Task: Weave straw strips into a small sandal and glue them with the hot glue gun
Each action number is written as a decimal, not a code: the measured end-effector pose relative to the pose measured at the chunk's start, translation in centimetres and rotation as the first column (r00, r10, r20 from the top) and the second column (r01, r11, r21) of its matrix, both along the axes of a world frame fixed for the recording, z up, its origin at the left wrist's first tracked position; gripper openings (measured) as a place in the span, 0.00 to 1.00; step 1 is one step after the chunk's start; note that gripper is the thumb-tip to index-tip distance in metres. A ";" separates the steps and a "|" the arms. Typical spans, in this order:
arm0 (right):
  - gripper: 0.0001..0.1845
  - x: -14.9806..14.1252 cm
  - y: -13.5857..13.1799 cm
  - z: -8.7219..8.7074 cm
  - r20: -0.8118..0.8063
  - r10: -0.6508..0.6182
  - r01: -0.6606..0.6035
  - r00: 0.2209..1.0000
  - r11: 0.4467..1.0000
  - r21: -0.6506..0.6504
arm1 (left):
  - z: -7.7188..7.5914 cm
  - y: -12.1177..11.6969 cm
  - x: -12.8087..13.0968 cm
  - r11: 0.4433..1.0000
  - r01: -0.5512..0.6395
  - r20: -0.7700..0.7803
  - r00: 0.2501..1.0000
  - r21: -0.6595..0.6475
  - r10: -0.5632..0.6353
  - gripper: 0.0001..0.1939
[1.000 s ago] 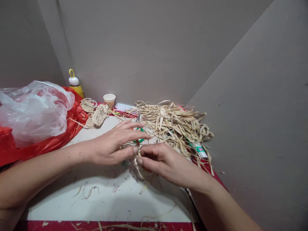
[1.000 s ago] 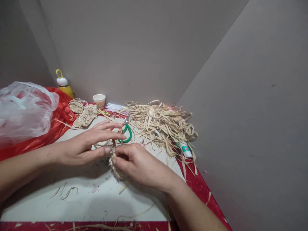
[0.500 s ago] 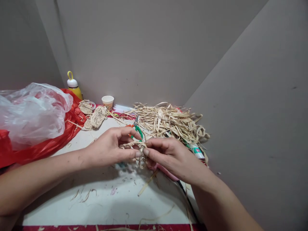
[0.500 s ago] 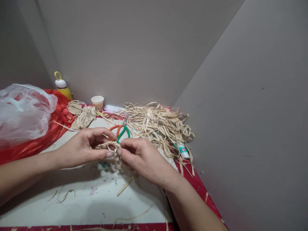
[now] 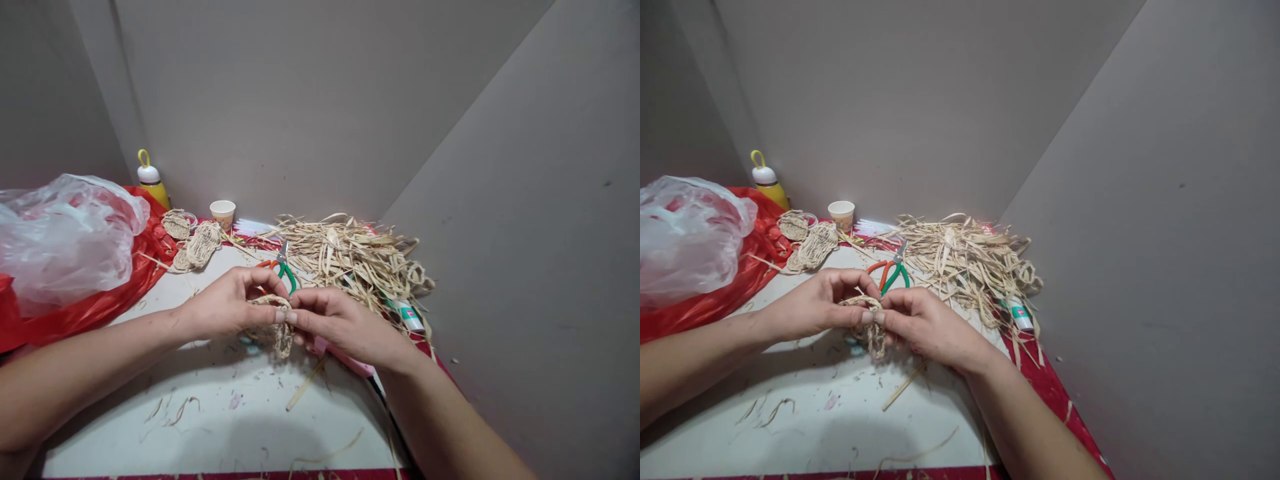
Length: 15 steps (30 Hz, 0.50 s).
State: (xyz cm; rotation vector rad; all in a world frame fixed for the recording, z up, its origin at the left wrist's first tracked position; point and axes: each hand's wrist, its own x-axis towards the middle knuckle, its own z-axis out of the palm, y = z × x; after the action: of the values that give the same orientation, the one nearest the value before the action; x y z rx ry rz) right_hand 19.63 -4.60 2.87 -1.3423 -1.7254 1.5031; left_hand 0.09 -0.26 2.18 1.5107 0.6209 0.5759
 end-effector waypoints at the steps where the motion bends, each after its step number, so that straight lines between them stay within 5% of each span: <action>1: 0.19 0.0 0.1 0.0 0.005 0.007 -0.007 1.000 1.000 0.005 | 0.0 0.0 0.0 1.000 -0.012 -0.014 1.000 0.014 0.012 0.09; 9: 0.13 -0.1 1.8 1.0 0.123 0.110 -0.134 0.986 0.970 0.204 | 0.2 -0.5 0.2 0.982 -0.174 0.019 0.985 0.071 0.173 0.11; 15: 0.15 0.3 1.3 1.4 0.094 0.089 -0.103 0.992 0.982 0.157 | -0.3 -0.5 0.5 0.967 -0.254 0.066 0.965 -0.019 0.255 0.11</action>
State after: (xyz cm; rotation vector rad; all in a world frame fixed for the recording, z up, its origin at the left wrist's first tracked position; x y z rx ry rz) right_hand 19.89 -3.32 4.29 -1.2742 -1.9466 1.3398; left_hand 0.59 -0.72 1.89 1.4046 0.7706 0.8159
